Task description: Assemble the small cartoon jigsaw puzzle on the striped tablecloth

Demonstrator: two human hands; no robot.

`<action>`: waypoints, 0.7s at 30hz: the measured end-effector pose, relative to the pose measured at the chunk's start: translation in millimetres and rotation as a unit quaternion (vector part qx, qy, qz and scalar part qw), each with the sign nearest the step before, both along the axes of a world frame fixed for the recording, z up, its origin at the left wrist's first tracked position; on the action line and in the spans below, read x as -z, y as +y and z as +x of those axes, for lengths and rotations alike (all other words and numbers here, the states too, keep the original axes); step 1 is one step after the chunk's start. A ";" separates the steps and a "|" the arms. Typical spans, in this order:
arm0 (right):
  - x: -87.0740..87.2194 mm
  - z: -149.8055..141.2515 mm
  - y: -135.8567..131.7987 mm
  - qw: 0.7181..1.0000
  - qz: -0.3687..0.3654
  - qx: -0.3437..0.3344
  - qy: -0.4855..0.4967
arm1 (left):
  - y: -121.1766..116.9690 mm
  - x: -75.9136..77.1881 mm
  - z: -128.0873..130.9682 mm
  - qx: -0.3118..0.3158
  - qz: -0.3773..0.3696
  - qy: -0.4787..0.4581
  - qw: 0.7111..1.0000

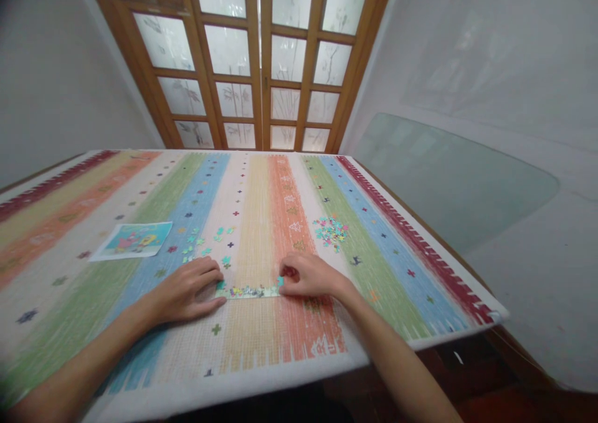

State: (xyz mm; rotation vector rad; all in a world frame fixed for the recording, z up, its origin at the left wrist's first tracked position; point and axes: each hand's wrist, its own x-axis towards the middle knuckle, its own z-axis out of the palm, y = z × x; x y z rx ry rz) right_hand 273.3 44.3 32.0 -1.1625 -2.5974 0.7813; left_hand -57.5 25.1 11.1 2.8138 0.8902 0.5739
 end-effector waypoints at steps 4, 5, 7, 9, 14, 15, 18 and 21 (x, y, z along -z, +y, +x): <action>-1.7 0.4 -2.7 1.000 0.010 -0.003 -0.029 | -1.2 1.0 0.1 -0.003 0.000 0.001 1.000; -1.4 0.5 -3.1 0.999 0.010 -0.003 -0.035 | -1.4 1.2 0.2 -0.003 0.001 0.005 1.000; -0.1 1.1 -3.4 0.999 0.010 -0.004 -0.042 | -1.8 1.4 0.2 -0.003 0.007 0.009 1.000; 1.5 1.9 -3.6 0.999 0.012 -0.006 -0.042 | -2.3 1.0 0.3 -0.002 0.011 0.009 1.000; 2.6 1.8 -4.8 0.999 0.011 0.000 -0.044 | -4.8 1.0 0.2 0.000 0.019 0.005 1.000; 2.2 1.4 -5.1 0.999 0.009 0.002 -0.044 | -5.3 1.6 0.1 -0.002 0.020 0.005 1.000; 0.8 0.3 -5.9 0.999 0.007 0.006 -0.043 | -6.0 3.8 -0.2 -0.006 0.017 0.014 1.000; -0.1 0.4 -6.5 0.999 0.006 0.004 -0.044 | -5.9 4.6 -0.1 -0.005 0.015 0.021 1.000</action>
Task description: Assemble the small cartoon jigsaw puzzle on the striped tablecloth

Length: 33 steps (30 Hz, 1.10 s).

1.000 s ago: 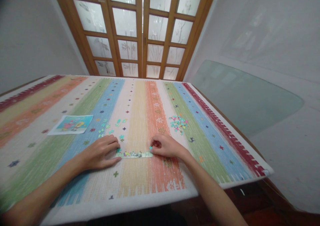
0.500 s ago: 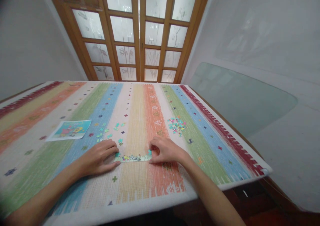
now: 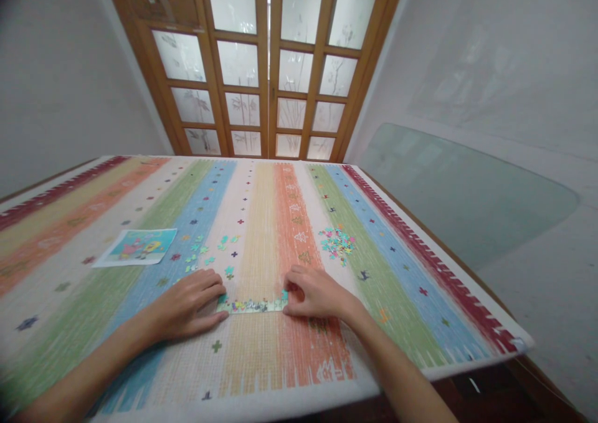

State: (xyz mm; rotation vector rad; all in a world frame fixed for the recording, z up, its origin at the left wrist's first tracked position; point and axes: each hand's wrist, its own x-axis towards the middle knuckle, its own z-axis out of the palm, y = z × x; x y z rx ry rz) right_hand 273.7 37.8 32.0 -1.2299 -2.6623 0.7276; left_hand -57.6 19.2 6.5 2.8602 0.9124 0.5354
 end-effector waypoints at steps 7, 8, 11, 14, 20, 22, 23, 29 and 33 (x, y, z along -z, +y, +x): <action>0.9 1.0 -0.5 1.000 -0.004 -0.002 -0.004 | -1.2 -1.0 0.6 -0.001 0.000 -0.016 1.000; 1.0 1.0 -0.5 1.000 -0.004 -0.002 -0.003 | -1.3 -1.1 0.6 -0.002 -0.001 -0.020 1.000; 0.6 0.7 -0.5 1.000 -0.006 -0.002 -0.004 | -1.3 -1.6 1.1 0.000 -0.002 -0.023 1.000; -0.4 0.3 -0.6 1.000 -0.007 -0.004 -0.007 | -1.3 -2.5 1.4 -0.001 0.000 -0.026 1.000; -1.8 0.2 -2.2 1.000 -0.006 -0.005 -0.014 | -1.8 -3.8 1.0 -0.001 0.002 -0.015 1.000; -2.0 0.5 -2.7 1.000 -0.008 -0.005 -0.014 | -2.1 -5.0 1.6 0.002 0.008 -0.015 1.000; -2.2 0.6 -2.9 1.000 -0.010 -0.005 -0.014 | -2.1 -5.7 2.1 0.004 0.013 -0.017 1.000; -3.7 0.1 -3.8 1.000 -0.015 0.000 -0.016 | 5.5 -5.3 -4.0 -0.044 0.074 -0.026 0.996; -3.6 -0.1 -4.0 1.000 -0.016 -0.003 -0.013 | 20.8 -2.8 -26.1 -0.145 0.128 -0.053 0.980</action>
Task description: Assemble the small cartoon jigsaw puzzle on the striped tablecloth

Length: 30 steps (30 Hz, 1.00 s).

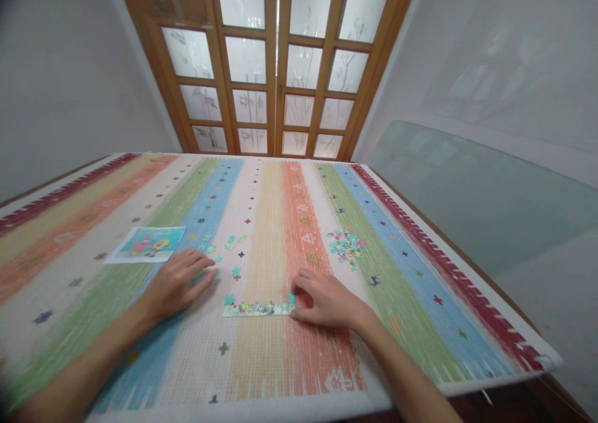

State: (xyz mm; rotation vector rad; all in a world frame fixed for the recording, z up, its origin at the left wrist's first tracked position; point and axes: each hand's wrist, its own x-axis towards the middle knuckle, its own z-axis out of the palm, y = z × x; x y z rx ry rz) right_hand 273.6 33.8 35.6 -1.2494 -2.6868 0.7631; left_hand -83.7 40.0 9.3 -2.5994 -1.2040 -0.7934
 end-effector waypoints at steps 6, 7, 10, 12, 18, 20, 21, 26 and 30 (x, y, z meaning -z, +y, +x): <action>2.1 1.3 0.3 1.000 0.014 -0.010 0.002 | 18.9 1.2 -39.2 -0.105 0.023 0.011 0.994; 1.8 1.3 0.1 1.000 0.015 -0.010 0.001 | 20.2 1.7 -42.6 -0.107 0.018 0.009 0.994; -0.2 0.5 -1.1 1.000 0.011 -0.007 -0.004 | 21.4 3.3 -45.1 -0.100 0.000 0.003 0.995; -1.8 -0.2 -1.9 1.000 0.008 -0.004 -0.012 | 20.6 3.5 -42.2 -0.084 -0.014 0.004 0.996; -2.5 -1.1 -2.5 1.000 0.006 -0.005 -0.023 | 14.1 -1.1 -29.1 0.011 -0.058 0.005 0.998; -2.0 -0.9 -2.8 1.000 0.009 -0.005 -0.025 | 11.4 -3.3 -26.1 0.026 -0.065 0.003 0.998; -1.7 -0.8 -3.1 1.000 0.010 -0.005 -0.026 | 10.1 -4.4 -24.9 0.031 -0.067 0.002 0.997; 0.6 0.9 -4.6 1.000 0.012 -0.008 -0.024 | 4.2 -9.5 -21.1 0.065 -0.092 0.000 0.994; 1.1 1.6 -5.5 0.999 0.014 -0.004 -0.030 | 0.8 -12.7 -18.2 0.075 -0.119 0.003 0.990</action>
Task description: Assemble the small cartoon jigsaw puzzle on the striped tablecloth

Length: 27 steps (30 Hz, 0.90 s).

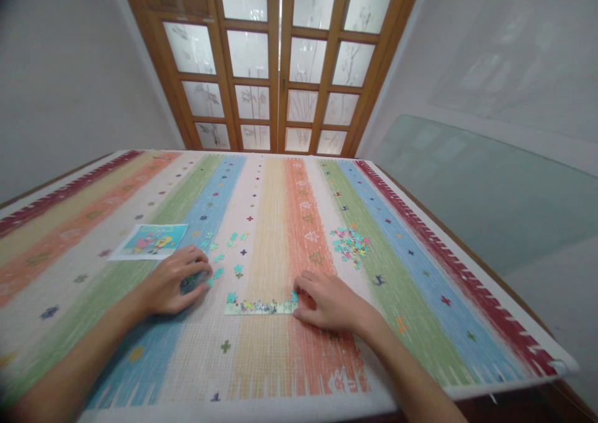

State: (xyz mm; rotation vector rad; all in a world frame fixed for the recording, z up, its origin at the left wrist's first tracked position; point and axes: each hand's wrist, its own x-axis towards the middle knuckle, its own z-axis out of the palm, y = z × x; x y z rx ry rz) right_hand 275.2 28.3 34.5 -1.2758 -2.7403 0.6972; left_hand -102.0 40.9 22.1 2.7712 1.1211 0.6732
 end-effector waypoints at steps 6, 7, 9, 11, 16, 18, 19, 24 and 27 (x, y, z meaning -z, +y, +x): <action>-2.2 -1.7 0.1 0.999 -0.013 0.011 -0.034 | -2.5 -1.8 5.3 0.012 -0.015 0.006 1.000; -2.6 -1.9 0.1 0.999 -0.011 0.012 -0.040 | -2.8 -1.8 6.0 0.012 -0.014 0.008 1.000; -3.4 -2.1 -0.1 0.999 -0.010 0.012 -0.050 | -3.3 -1.5 7.0 0.014 -0.013 0.012 1.000; -4.2 -2.0 -0.5 0.998 -0.012 0.013 -0.057 | -3.5 -1.0 7.4 0.016 -0.014 0.015 1.000; -3.5 -1.6 -0.6 0.998 -0.011 0.013 -0.056 | -3.7 -0.1 7.3 0.024 -0.018 0.011 0.999; -2.2 -1.7 0.0 0.998 -0.008 0.011 -0.054 | -3.7 -0.2 7.5 0.026 -0.018 0.009 0.999; -1.5 -1.8 0.2 0.999 -0.007 0.009 -0.053 | -3.8 -0.2 7.6 0.027 -0.018 0.008 0.999; -1.5 -2.1 0.0 0.998 -0.002 0.006 -0.056 | -3.5 1.5 7.5 0.031 -0.014 0.004 0.999; -3.7 -1.6 -1.1 0.998 0.003 0.011 -0.057 | -3.0 2.5 7.3 0.031 -0.012 0.004 0.999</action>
